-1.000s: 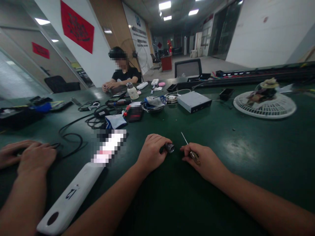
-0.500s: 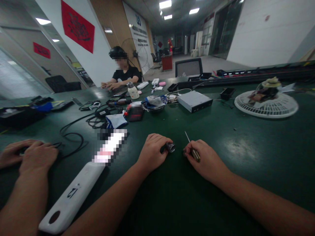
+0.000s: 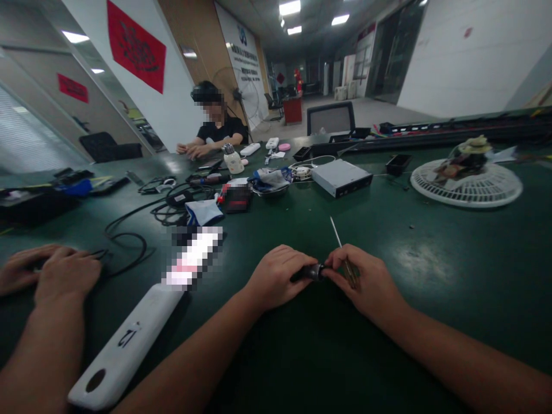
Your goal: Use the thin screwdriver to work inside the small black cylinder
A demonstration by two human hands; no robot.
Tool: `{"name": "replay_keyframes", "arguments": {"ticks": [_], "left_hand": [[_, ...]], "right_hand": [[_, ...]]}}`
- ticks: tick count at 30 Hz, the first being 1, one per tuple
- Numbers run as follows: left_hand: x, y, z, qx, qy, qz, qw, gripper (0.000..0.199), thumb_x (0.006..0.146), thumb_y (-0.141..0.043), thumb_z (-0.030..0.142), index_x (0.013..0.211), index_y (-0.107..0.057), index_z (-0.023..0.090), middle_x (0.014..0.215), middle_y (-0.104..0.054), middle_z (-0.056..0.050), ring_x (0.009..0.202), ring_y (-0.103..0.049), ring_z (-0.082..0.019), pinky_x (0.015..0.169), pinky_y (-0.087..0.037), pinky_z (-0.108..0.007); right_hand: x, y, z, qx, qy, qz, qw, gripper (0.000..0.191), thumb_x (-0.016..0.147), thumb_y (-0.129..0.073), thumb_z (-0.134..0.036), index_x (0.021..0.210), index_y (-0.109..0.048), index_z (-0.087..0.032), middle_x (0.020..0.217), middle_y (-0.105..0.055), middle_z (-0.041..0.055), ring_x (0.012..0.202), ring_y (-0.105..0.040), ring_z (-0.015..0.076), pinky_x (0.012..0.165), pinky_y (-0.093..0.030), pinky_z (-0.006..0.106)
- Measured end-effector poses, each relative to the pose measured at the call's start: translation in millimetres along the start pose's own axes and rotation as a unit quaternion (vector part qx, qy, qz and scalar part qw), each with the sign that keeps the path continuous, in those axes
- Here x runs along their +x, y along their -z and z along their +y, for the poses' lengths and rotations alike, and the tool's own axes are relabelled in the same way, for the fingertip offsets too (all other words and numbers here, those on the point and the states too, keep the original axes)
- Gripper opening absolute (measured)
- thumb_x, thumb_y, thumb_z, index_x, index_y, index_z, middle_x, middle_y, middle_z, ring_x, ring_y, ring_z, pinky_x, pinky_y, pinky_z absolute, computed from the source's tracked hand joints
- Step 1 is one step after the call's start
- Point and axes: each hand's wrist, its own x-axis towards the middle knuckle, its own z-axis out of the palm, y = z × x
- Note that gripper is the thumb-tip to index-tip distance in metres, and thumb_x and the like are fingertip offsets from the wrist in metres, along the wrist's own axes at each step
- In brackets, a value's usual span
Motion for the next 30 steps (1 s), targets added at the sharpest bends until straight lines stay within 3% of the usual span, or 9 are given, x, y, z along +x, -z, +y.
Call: {"name": "replay_keyframes", "arguments": {"ticks": [12, 20, 30], "left_hand": [[0, -1.1, -2, 0.005, 0.011, 0.019, 1.0, 0.025, 0.088, -0.07, 0.02, 0.112, -0.064, 0.02, 0.098, -0.075, -0.005, 0.089, -0.069, -0.022, 0.083, -0.053, -0.039], [2, -1.8, 4, -0.002, -0.026, -0.006, 1.0, 0.022, 0.09, -0.065, 0.017, 0.111, -0.064, 0.02, 0.103, -0.075, -0.006, 0.095, -0.069, -0.022, 0.087, -0.053, -0.039], [0, -0.2, 1, -0.004, 0.014, 0.021, 1.0, 0.023, 0.085, -0.067, 0.016, 0.108, -0.064, 0.019, 0.098, -0.074, -0.005, 0.091, -0.069, -0.022, 0.084, -0.054, -0.04]], "right_hand": [[-4, -1, 4, 0.004, 0.034, -0.016, 0.999, 0.014, 0.092, -0.063, -0.015, 0.084, -0.057, -0.024, 0.09, -0.073, 0.0025, 0.084, -0.071, 0.0194, 0.075, -0.054, 0.033], [-2, 2, -2, -0.073, 0.039, 0.008, 0.997, 0.017, 0.087, -0.067, -0.018, 0.081, -0.052, -0.023, 0.08, -0.063, 0.002, 0.074, -0.06, 0.0191, 0.066, -0.047, 0.032], [-2, -1, -5, -0.02, 0.049, -0.05, 0.997, 0.014, 0.09, -0.061, -0.016, 0.086, -0.05, -0.025, 0.087, -0.064, 0.0023, 0.079, -0.062, 0.0185, 0.073, -0.049, 0.032]]}}
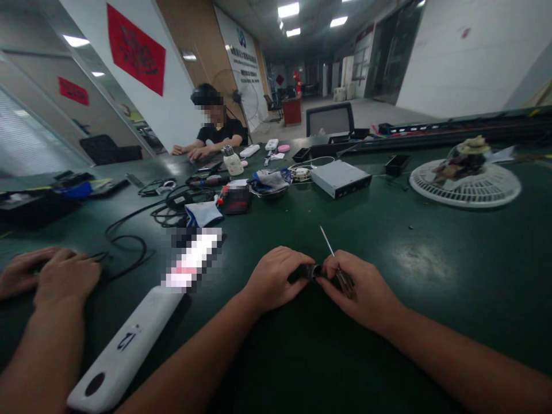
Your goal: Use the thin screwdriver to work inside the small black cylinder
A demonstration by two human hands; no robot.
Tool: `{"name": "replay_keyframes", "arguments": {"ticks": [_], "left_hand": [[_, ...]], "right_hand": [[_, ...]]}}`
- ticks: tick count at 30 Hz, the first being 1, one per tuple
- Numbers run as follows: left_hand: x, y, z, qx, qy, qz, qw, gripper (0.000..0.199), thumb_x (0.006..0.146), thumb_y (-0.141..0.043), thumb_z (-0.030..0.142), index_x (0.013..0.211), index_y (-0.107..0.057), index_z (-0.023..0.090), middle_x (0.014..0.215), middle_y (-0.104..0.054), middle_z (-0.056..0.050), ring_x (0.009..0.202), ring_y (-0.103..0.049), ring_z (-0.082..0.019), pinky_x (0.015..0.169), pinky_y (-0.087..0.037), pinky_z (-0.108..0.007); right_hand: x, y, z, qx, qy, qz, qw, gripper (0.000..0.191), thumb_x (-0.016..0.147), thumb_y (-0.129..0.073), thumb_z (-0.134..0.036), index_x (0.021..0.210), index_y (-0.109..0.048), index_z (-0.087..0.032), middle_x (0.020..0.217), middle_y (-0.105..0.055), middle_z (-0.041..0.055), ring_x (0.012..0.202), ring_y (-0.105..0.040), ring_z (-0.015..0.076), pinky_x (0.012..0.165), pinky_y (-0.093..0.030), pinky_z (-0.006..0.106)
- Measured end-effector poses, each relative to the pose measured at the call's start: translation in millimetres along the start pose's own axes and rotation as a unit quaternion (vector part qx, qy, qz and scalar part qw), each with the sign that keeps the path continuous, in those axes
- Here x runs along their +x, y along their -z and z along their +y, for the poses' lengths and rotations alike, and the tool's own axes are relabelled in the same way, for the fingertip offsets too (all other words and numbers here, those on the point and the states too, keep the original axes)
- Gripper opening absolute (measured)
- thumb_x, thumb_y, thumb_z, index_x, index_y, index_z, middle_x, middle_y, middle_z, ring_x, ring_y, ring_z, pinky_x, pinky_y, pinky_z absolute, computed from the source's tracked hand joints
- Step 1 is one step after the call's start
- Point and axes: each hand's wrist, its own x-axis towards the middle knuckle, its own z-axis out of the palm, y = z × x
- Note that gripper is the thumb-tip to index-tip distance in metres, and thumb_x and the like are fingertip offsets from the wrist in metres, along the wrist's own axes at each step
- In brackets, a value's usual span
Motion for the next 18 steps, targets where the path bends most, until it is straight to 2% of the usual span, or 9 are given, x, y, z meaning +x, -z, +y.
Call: {"name": "replay_keyframes", "arguments": {"ticks": [5, 11, 18], "left_hand": [[0.8, -1.0, 0.2, -0.002, -0.016, -0.01, 1.0, 0.023, 0.086, -0.065, 0.015, 0.108, -0.064, 0.019, 0.098, -0.074, -0.005, 0.092, -0.069, -0.022, 0.084, -0.054, -0.039], [0.6, -2.0, 0.4, 0.005, -0.008, -0.012, 1.0, 0.023, 0.086, -0.068, 0.017, 0.109, -0.064, 0.02, 0.098, -0.074, -0.005, 0.09, -0.069, -0.022, 0.082, -0.053, -0.039], [0.1, -1.4, 0.3, 0.0, 0.009, -0.02, 1.0, 0.024, 0.086, -0.069, 0.017, 0.109, -0.065, 0.021, 0.1, -0.074, -0.005, 0.092, -0.069, -0.023, 0.084, -0.053, -0.04]], "right_hand": [[-1.9, -0.4, 4.2, 0.011, -0.005, -0.004, 1.0, 0.017, 0.088, -0.066, -0.014, 0.088, -0.052, -0.024, 0.09, -0.065, 0.0019, 0.081, -0.063, 0.0178, 0.073, -0.05, 0.032], [-3.2, 0.6, 5.8, 0.011, 0.053, -0.012, 0.998, 0.016, 0.092, -0.061, -0.009, 0.087, -0.057, -0.024, 0.092, -0.07, 0.0014, 0.088, -0.066, 0.018, 0.077, -0.051, 0.032], [-3.0, 2.8, 4.5, 0.017, 0.028, -0.012, 0.999, 0.016, 0.092, -0.06, -0.009, 0.086, -0.057, -0.024, 0.091, -0.07, 0.003, 0.084, -0.065, 0.0189, 0.073, -0.053, 0.033]]}}
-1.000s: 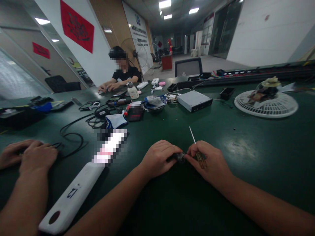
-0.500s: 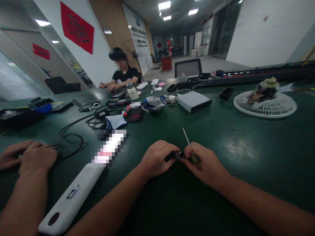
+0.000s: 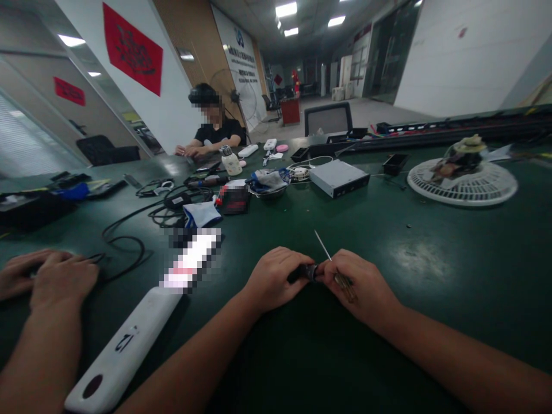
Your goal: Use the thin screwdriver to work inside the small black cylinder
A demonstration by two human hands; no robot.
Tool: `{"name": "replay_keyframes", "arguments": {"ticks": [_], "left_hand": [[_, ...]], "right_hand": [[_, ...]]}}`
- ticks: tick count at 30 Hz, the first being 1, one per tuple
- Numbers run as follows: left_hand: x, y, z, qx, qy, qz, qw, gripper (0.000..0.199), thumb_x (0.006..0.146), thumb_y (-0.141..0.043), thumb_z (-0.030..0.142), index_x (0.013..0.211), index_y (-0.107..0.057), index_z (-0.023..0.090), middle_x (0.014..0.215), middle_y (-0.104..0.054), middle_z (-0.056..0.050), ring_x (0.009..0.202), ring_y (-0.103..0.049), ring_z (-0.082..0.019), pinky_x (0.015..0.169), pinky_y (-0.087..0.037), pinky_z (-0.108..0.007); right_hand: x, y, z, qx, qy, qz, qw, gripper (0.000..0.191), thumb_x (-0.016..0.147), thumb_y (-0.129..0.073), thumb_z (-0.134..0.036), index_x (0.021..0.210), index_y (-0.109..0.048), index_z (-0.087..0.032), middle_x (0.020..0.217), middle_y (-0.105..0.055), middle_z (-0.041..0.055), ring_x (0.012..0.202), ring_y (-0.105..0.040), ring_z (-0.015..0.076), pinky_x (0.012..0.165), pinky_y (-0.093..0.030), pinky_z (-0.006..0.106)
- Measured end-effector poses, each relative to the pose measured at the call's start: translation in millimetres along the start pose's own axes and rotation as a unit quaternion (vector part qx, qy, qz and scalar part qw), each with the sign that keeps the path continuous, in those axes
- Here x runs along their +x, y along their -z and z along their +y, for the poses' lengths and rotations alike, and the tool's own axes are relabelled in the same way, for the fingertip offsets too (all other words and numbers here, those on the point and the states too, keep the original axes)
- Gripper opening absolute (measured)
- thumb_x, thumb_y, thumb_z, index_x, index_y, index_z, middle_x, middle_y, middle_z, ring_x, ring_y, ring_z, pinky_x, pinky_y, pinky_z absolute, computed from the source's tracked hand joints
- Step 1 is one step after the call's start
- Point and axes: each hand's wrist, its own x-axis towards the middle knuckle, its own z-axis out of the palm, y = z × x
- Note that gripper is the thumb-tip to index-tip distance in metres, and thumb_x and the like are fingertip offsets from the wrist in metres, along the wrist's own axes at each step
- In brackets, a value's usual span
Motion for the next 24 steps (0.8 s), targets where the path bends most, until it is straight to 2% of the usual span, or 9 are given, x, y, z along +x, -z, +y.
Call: {"name": "replay_keyframes", "arguments": {"ticks": [5, 9, 15, 19, 24], "left_hand": [[-0.6, -0.3, -0.7, -0.005, 0.008, 0.024, 1.0, 0.026, 0.085, -0.071, 0.018, 0.11, -0.065, 0.019, 0.1, -0.075, -0.005, 0.092, -0.07, -0.023, 0.084, -0.054, -0.04], [-0.4, 0.2, 1.6, -0.02, -0.009, 0.036, 0.999, 0.027, 0.084, -0.071, 0.017, 0.11, -0.065, 0.019, 0.1, -0.075, -0.005, 0.092, -0.07, -0.022, 0.083, -0.054, -0.039], [-0.4, 0.1, 2.2, -0.033, -0.02, 0.051, 0.998, 0.029, 0.084, -0.072, 0.015, 0.111, -0.064, 0.019, 0.1, -0.075, -0.004, 0.092, -0.07, -0.021, 0.083, -0.054, -0.037], [-0.6, -1.1, 0.8, -0.029, -0.021, 0.064, 0.997, 0.028, 0.086, -0.073, 0.017, 0.112, -0.064, 0.02, 0.101, -0.075, -0.004, 0.093, -0.07, -0.02, 0.085, -0.054, -0.037], [-1.6, -1.6, -0.1, -0.037, 0.006, 0.065, 0.997, 0.028, 0.084, -0.074, 0.017, 0.11, -0.064, 0.02, 0.102, -0.075, -0.004, 0.093, -0.071, -0.02, 0.084, -0.055, -0.036]], "right_hand": [[-1.5, -1.8, 0.2, 0.005, 0.045, 0.011, 0.999, 0.02, 0.092, -0.06, -0.005, 0.088, -0.055, -0.024, 0.096, -0.071, 0.0031, 0.091, -0.066, 0.0194, 0.079, -0.053, 0.034], [-1.6, -4.6, 1.5, 0.013, 0.08, 0.034, 0.996, 0.02, 0.092, -0.062, -0.007, 0.086, -0.054, -0.024, 0.094, -0.072, 0.0024, 0.088, -0.066, 0.0183, 0.075, -0.053, 0.033], [-1.2, -2.1, 2.2, -0.012, 0.055, 0.08, 0.995, 0.019, 0.092, -0.068, -0.013, 0.083, -0.055, -0.023, 0.085, -0.071, 0.0022, 0.08, -0.065, 0.0182, 0.07, -0.052, 0.031], [-0.3, -0.1, 3.4, -0.012, 0.03, 0.06, 0.998, 0.016, 0.091, -0.065, -0.009, 0.082, -0.058, -0.022, 0.087, -0.072, 0.0033, 0.08, -0.066, 0.0183, 0.068, -0.052, 0.03], [-0.1, -1.1, 3.2, -0.019, 0.071, 0.036, 0.997, 0.02, 0.086, -0.061, -0.003, 0.08, -0.056, -0.022, 0.088, -0.072, 0.0024, 0.087, -0.066, 0.0191, 0.075, -0.053, 0.032]]}}
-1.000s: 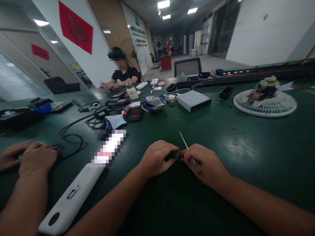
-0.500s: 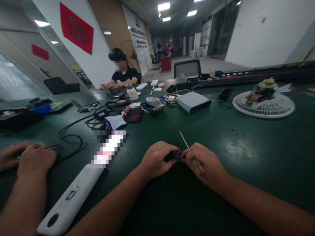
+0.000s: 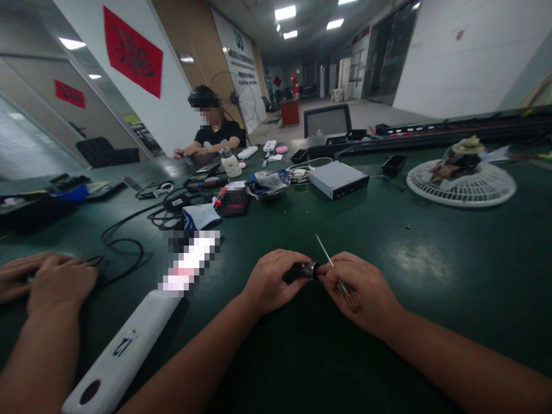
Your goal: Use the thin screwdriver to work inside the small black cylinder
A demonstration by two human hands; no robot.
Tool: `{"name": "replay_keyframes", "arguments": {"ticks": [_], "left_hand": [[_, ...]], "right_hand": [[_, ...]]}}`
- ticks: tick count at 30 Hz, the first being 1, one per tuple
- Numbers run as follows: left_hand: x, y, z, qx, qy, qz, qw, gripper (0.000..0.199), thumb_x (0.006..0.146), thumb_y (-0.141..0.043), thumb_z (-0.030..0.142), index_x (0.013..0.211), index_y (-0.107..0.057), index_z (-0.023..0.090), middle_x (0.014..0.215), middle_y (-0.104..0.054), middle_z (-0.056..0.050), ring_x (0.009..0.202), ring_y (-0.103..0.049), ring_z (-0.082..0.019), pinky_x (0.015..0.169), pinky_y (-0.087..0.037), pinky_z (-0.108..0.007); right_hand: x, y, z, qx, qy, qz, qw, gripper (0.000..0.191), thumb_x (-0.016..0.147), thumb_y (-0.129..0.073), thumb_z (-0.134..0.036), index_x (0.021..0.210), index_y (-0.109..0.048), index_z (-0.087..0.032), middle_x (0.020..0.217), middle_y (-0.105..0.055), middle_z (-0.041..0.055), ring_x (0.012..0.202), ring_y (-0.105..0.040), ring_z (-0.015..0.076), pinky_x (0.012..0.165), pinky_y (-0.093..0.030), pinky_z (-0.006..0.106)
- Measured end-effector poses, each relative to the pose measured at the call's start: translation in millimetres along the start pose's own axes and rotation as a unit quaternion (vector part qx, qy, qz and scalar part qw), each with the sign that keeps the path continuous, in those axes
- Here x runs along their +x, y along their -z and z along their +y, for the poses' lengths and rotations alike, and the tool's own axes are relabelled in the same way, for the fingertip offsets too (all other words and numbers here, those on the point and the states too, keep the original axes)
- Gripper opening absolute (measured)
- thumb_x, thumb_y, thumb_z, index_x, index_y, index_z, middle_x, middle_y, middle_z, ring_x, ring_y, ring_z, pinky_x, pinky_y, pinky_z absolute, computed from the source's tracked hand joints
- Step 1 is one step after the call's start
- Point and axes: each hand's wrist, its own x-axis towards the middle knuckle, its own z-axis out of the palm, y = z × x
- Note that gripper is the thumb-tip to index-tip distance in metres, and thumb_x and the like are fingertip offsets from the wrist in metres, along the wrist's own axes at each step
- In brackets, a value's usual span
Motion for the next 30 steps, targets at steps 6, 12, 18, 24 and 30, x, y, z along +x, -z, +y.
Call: {"name": "replay_keyframes", "arguments": {"ticks": [6, 12, 18, 24, 30], "left_hand": [[0, -1.3, -2, 0.001, 0.09, 0.027, 0.996, 0.032, 0.079, -0.071, 0.012, 0.108, -0.061, 0.021, 0.098, -0.072, -0.002, 0.088, -0.07, -0.019, 0.078, -0.055, -0.033], [-1, -1.3, -7, 0.026, 0.151, 0.055, 0.987, 0.032, 0.074, -0.073, 0.012, 0.102, -0.059, 0.021, 0.094, -0.069, -0.002, 0.086, -0.067, -0.021, 0.078, -0.054, -0.036], [-1, -0.4, -11, 0.041, 0.138, 0.066, 0.987, 0.031, 0.076, -0.071, 0.008, 0.101, -0.06, 0.022, 0.096, -0.069, -0.001, 0.089, -0.066, -0.02, 0.081, -0.052, -0.036], [1, 0.5, -9, 0.063, 0.089, 0.053, 0.993, 0.029, 0.077, -0.071, 0.006, 0.098, -0.061, 0.022, 0.094, -0.069, -0.001, 0.089, -0.065, -0.02, 0.082, -0.05, -0.036], [2, 1.4, -8, 0.066, 0.089, 0.047, 0.993, 0.028, 0.076, -0.07, 0.005, 0.096, -0.062, 0.022, 0.093, -0.069, -0.001, 0.089, -0.064, -0.021, 0.084, -0.049, -0.037]], "right_hand": [[2, -1, -7, 0.004, 0.008, -0.042, 0.999, 0.021, 0.084, -0.061, -0.003, 0.093, -0.058, -0.022, 0.114, -0.073, 0.0078, 0.11, -0.064, 0.0232, 0.093, -0.052, 0.04], [3, 6, -9, 0.059, 0.035, 0.0, 0.998, 0.041, 0.098, -0.053, -0.016, 0.138, -0.056, -0.023, 0.116, -0.07, 0.0093, 0.108, -0.063, 0.024, 0.09, -0.053, 0.044], [3, 7, -9, 0.063, 0.035, 0.015, 0.997, 0.031, 0.096, -0.055, -0.014, 0.122, -0.07, -0.021, 0.098, -0.07, 0.0083, 0.09, -0.063, 0.0224, 0.075, -0.054, 0.039], [6, 3, -12, 0.047, 0.015, 0.002, 0.999, 0.025, 0.096, -0.057, -0.013, 0.115, -0.072, -0.021, 0.099, -0.072, 0.0073, 0.093, -0.064, 0.0214, 0.079, -0.054, 0.038], [6, 4, -13, 0.037, 0.001, -0.013, 0.999, 0.021, 0.096, -0.056, -0.012, 0.105, -0.074, -0.017, 0.093, -0.072, 0.0073, 0.088, -0.064, 0.0207, 0.076, -0.053, 0.036]]}}
